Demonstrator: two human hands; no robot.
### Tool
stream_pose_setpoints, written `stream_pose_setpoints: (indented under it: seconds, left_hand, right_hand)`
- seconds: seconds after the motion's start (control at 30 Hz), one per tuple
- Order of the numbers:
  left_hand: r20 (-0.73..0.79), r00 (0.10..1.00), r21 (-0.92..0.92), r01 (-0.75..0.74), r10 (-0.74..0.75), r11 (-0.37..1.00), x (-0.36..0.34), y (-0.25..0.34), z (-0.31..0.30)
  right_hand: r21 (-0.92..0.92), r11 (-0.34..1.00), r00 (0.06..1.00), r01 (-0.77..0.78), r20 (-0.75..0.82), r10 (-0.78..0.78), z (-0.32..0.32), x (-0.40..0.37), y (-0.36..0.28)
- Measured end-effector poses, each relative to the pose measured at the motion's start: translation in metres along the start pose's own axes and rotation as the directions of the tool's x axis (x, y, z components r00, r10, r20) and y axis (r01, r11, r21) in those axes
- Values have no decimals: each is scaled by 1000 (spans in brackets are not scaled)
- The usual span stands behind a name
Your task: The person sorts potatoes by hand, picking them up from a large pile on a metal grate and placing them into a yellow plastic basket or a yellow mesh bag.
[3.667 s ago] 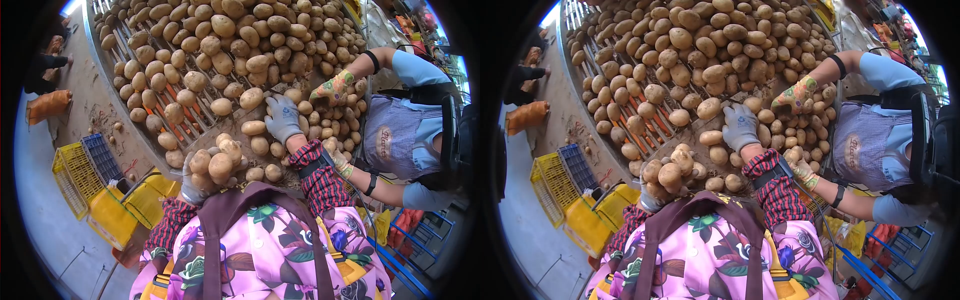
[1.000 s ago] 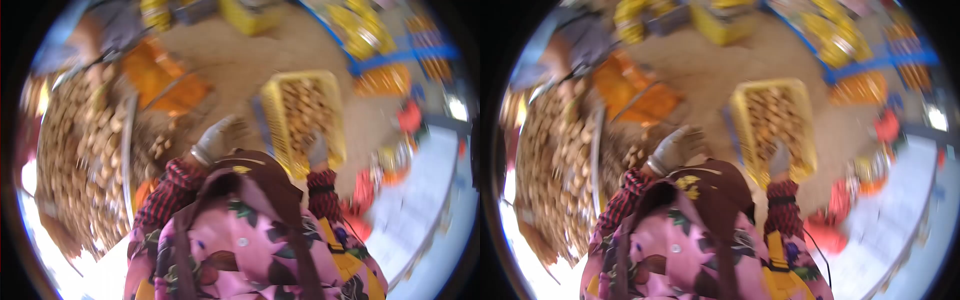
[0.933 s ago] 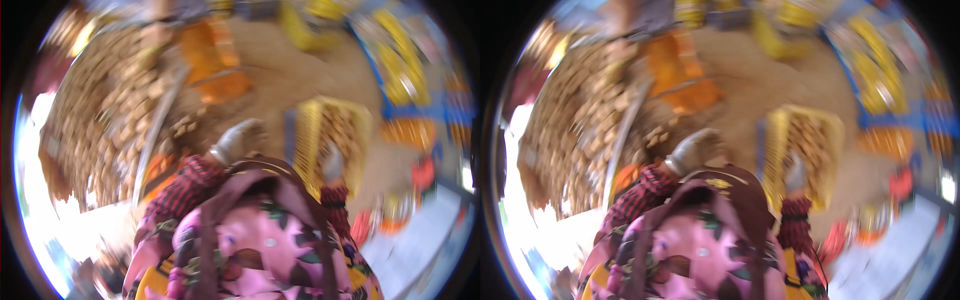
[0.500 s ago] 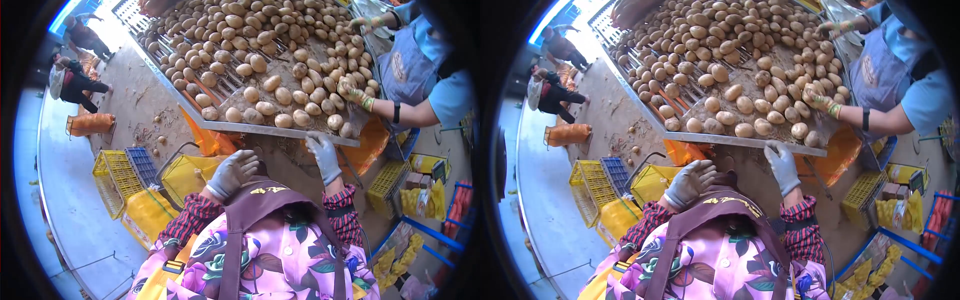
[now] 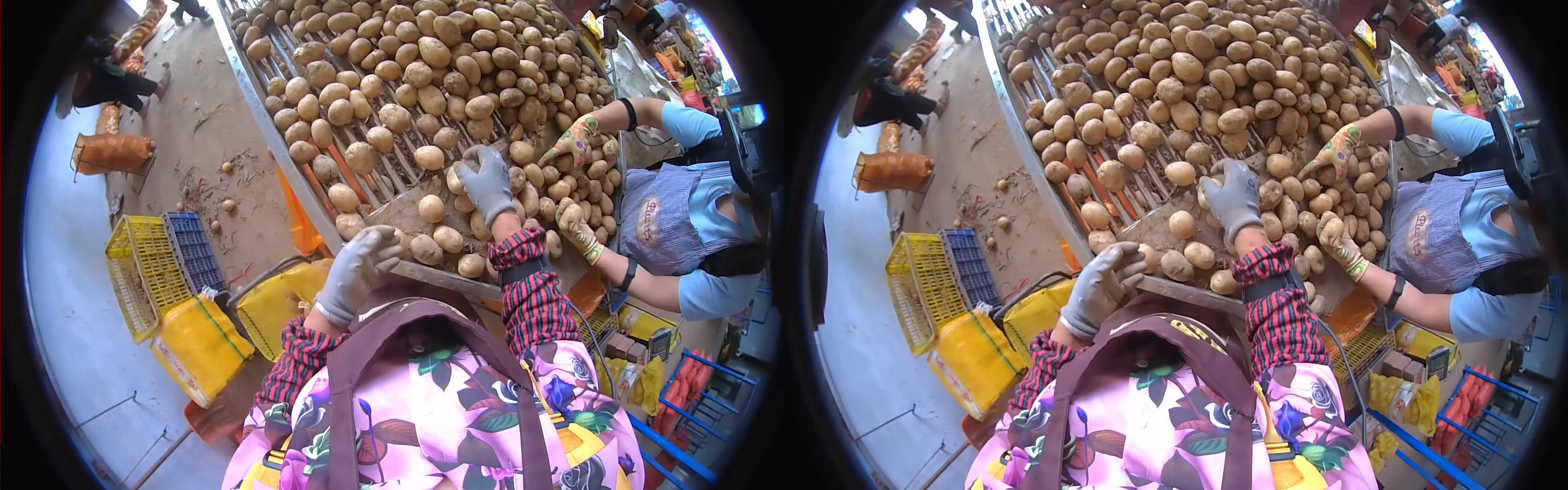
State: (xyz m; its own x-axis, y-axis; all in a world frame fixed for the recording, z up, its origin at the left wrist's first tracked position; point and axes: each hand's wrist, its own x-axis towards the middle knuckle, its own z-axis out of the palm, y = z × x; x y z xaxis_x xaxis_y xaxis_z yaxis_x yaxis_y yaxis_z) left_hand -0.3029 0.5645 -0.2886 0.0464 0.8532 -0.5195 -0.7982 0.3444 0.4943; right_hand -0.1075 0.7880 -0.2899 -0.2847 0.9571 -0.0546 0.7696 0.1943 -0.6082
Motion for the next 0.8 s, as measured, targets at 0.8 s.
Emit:
stream_pose_setpoints:
  seconds: [0.8]
  left_hand:
    - [-53, 992, -314, 91, -113, 945, 135, 11, 19]
  right_hand:
    - [-227, 851, 878, 474, 190, -439, 41, 32, -5]
